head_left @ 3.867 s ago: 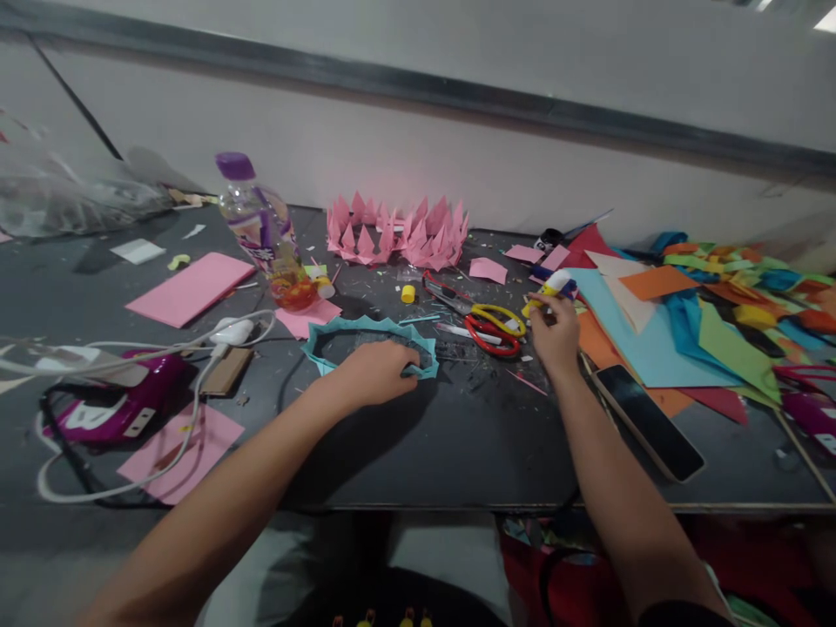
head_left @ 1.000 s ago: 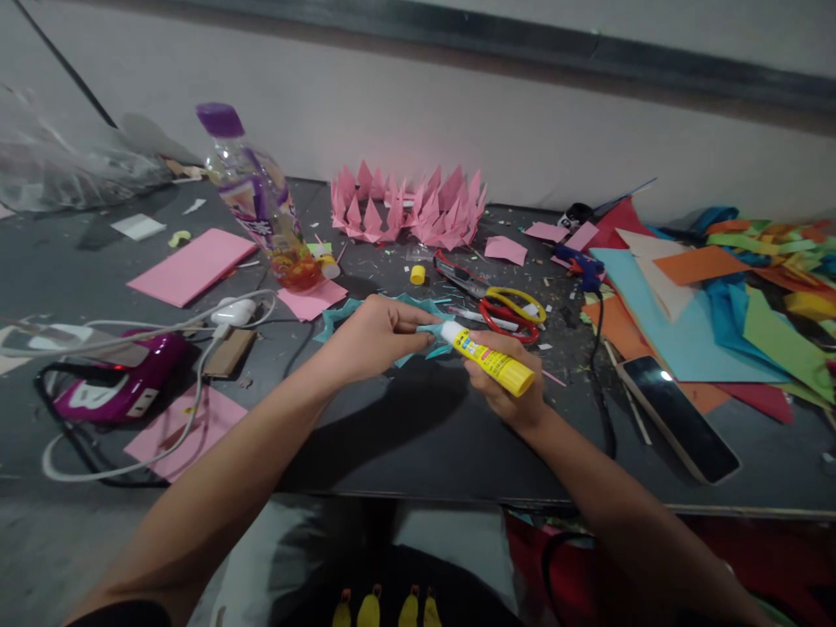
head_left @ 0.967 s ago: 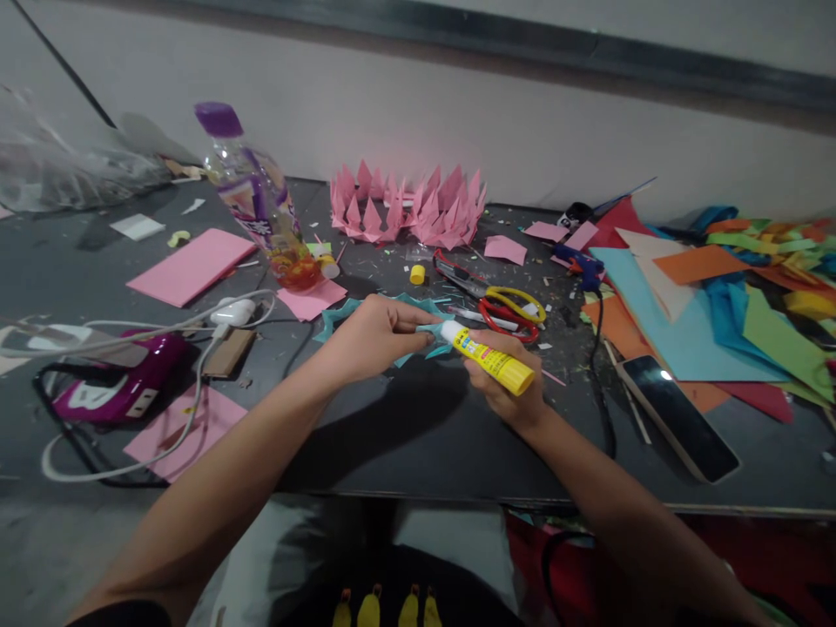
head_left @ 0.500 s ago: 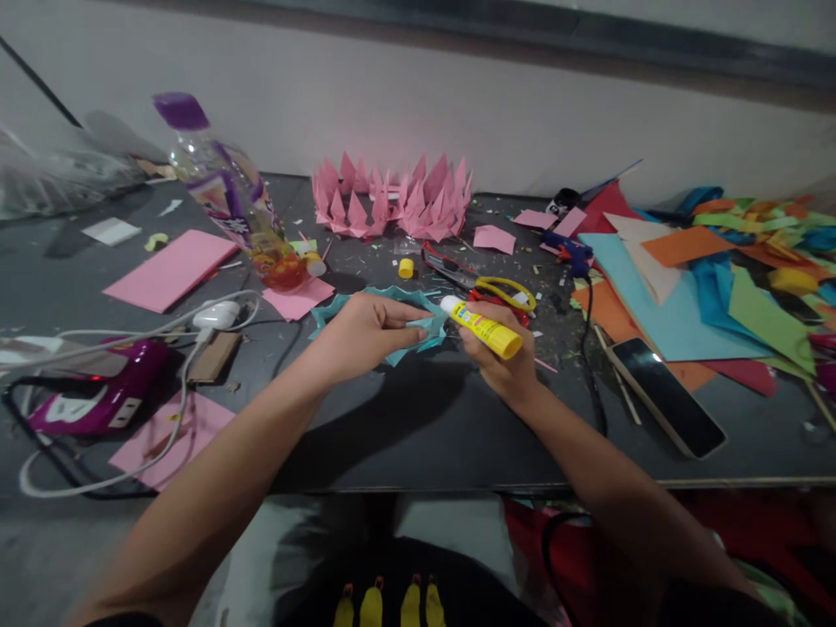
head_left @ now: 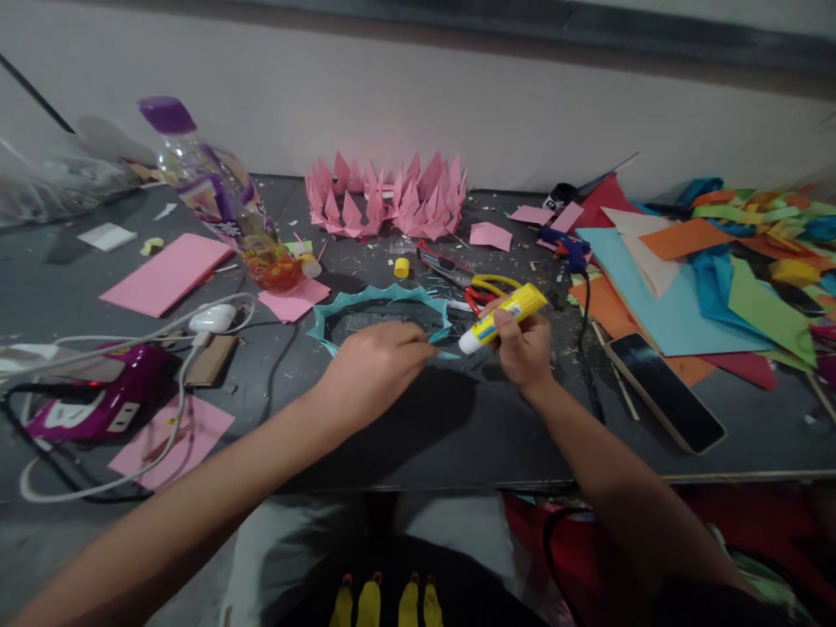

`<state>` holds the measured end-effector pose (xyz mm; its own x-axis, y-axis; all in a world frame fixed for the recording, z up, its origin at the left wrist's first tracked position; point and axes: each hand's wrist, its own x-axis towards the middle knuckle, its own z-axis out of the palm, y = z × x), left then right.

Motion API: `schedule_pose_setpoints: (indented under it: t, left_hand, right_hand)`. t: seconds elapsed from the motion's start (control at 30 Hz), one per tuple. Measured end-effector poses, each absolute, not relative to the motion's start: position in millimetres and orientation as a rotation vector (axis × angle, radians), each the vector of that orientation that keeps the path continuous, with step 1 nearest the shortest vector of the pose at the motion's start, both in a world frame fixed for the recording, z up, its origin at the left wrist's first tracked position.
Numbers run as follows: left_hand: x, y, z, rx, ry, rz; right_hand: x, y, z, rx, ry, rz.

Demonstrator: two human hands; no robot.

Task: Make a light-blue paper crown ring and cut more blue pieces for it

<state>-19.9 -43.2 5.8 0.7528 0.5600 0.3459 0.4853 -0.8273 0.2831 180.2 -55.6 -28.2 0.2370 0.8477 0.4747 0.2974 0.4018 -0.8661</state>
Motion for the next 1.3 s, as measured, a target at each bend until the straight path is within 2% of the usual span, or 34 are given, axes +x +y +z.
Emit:
schedule_pose_setpoints:
  t: [0.13, 0.37, 0.67, 0.93, 1.17, 1.3]
  left_hand:
    - [-26.2, -55.3, -15.3, 3.082, 0.651, 0.492]
    - [-29.3, -56.0, -39.1, 3.153, 0.577, 0.589]
    - [-29.4, -54.6, -41.0, 3.167, 0.556, 0.658]
    - [-29.6, -53.2, -43.0, 3.112, 0.583, 0.635]
    - [-24.4, -47.4, -40.1, 2.831, 0.809, 0.467]
    - [-20.1, -37.9, -32.2, 2.518, 0.968, 0.461]
  right_hand:
    - [176.8, -58.7, -37.1, -1.214, -1.551, 0.593]
    - [168.2, -60.1, -48.8, -1.383, -1.950, 0.574]
    - [158.8, -60.9, -51.2, -1.448, -2.216, 0.294]
    - [169.2, -60.9, -51.1, -1.433, -2.108, 0.283]
    - [181.8, -56.9, -44.8, -1.250, -1.437, 0.394]
    - [179.0, -58.2, -44.1, -1.121, -1.338, 0.328]
